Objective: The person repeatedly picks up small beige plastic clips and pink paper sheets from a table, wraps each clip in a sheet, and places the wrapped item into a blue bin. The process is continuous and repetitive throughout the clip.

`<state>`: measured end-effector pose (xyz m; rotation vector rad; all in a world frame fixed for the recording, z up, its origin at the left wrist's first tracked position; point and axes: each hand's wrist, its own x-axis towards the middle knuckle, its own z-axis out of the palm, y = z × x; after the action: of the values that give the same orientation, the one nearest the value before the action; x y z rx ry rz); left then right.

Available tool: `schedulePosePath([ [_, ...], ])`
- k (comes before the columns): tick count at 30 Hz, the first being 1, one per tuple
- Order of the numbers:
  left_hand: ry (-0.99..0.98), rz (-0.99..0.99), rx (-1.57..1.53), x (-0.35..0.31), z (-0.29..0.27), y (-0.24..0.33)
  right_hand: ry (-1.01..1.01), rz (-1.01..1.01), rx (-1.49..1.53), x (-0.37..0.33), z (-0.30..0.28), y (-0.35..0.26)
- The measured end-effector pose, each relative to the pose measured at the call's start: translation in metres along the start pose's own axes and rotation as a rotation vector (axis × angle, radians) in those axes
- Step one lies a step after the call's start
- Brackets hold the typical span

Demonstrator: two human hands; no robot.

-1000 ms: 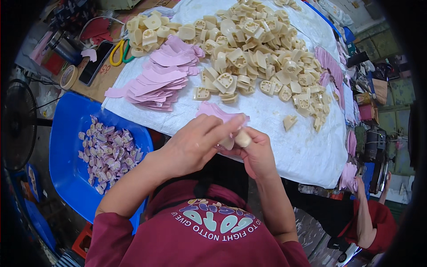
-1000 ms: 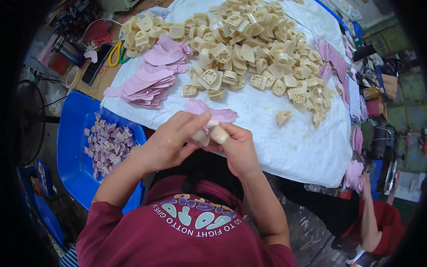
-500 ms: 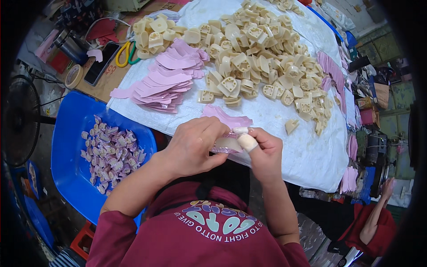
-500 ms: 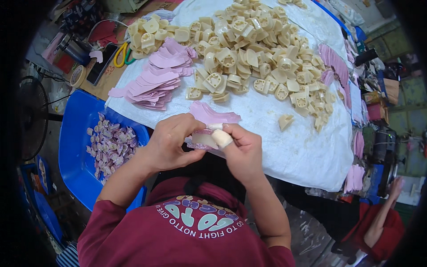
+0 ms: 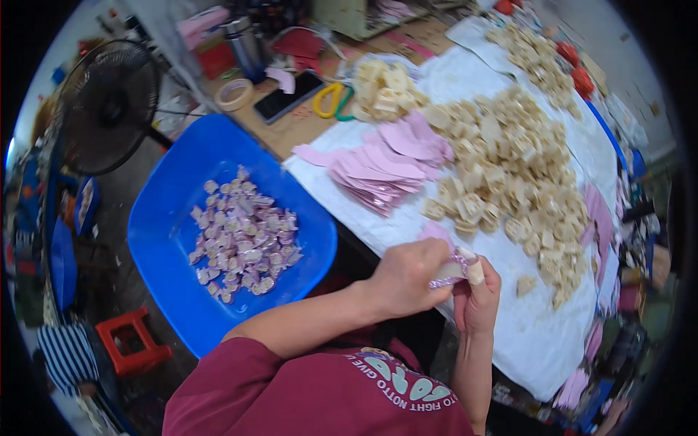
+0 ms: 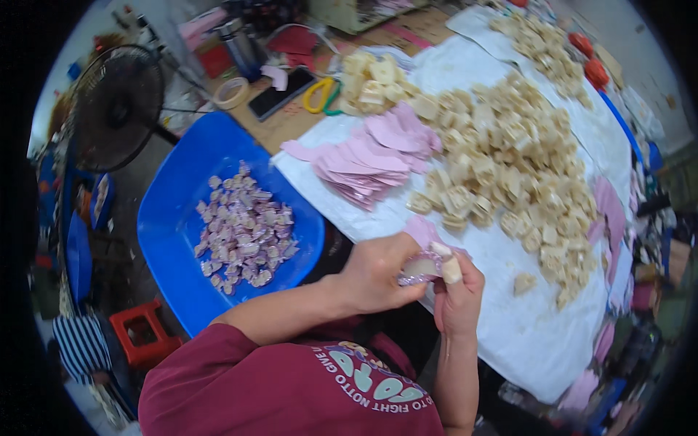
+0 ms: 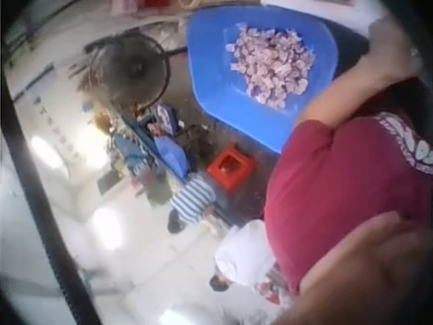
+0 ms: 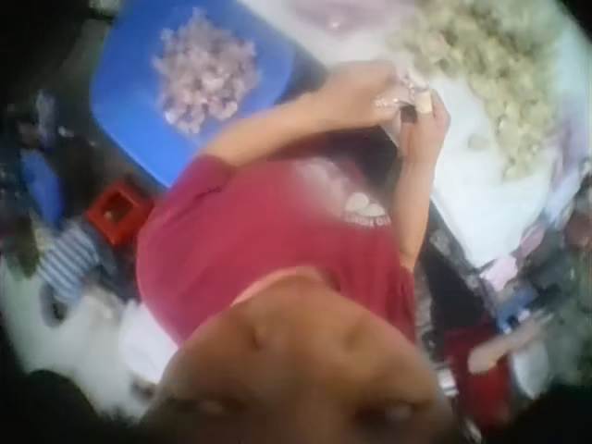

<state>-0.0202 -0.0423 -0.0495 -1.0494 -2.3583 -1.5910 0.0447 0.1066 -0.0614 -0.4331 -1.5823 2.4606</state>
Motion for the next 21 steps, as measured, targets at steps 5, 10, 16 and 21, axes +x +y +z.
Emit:
schedulePosePath([
  [5, -0.032, -0.333, -0.033, -0.003, -0.007, 0.003, 0.025, 0.036, -0.04, 0.008, 0.016, 0.005],
  [10, 0.14, -0.151, -0.006, -0.003, -0.004, 0.002, -0.084, -0.039, -0.038, 0.005, 0.021, 0.0],
  [16, 0.051, -0.334, -0.075, -0.004, -0.011, -0.004, -0.037, -0.015, -0.093, 0.007, 0.029, -0.003],
  [21, -0.111, -0.306, -0.295, -0.004, -0.026, -0.011, -0.088, -0.176, -0.49, 0.004, 0.012, 0.002],
])
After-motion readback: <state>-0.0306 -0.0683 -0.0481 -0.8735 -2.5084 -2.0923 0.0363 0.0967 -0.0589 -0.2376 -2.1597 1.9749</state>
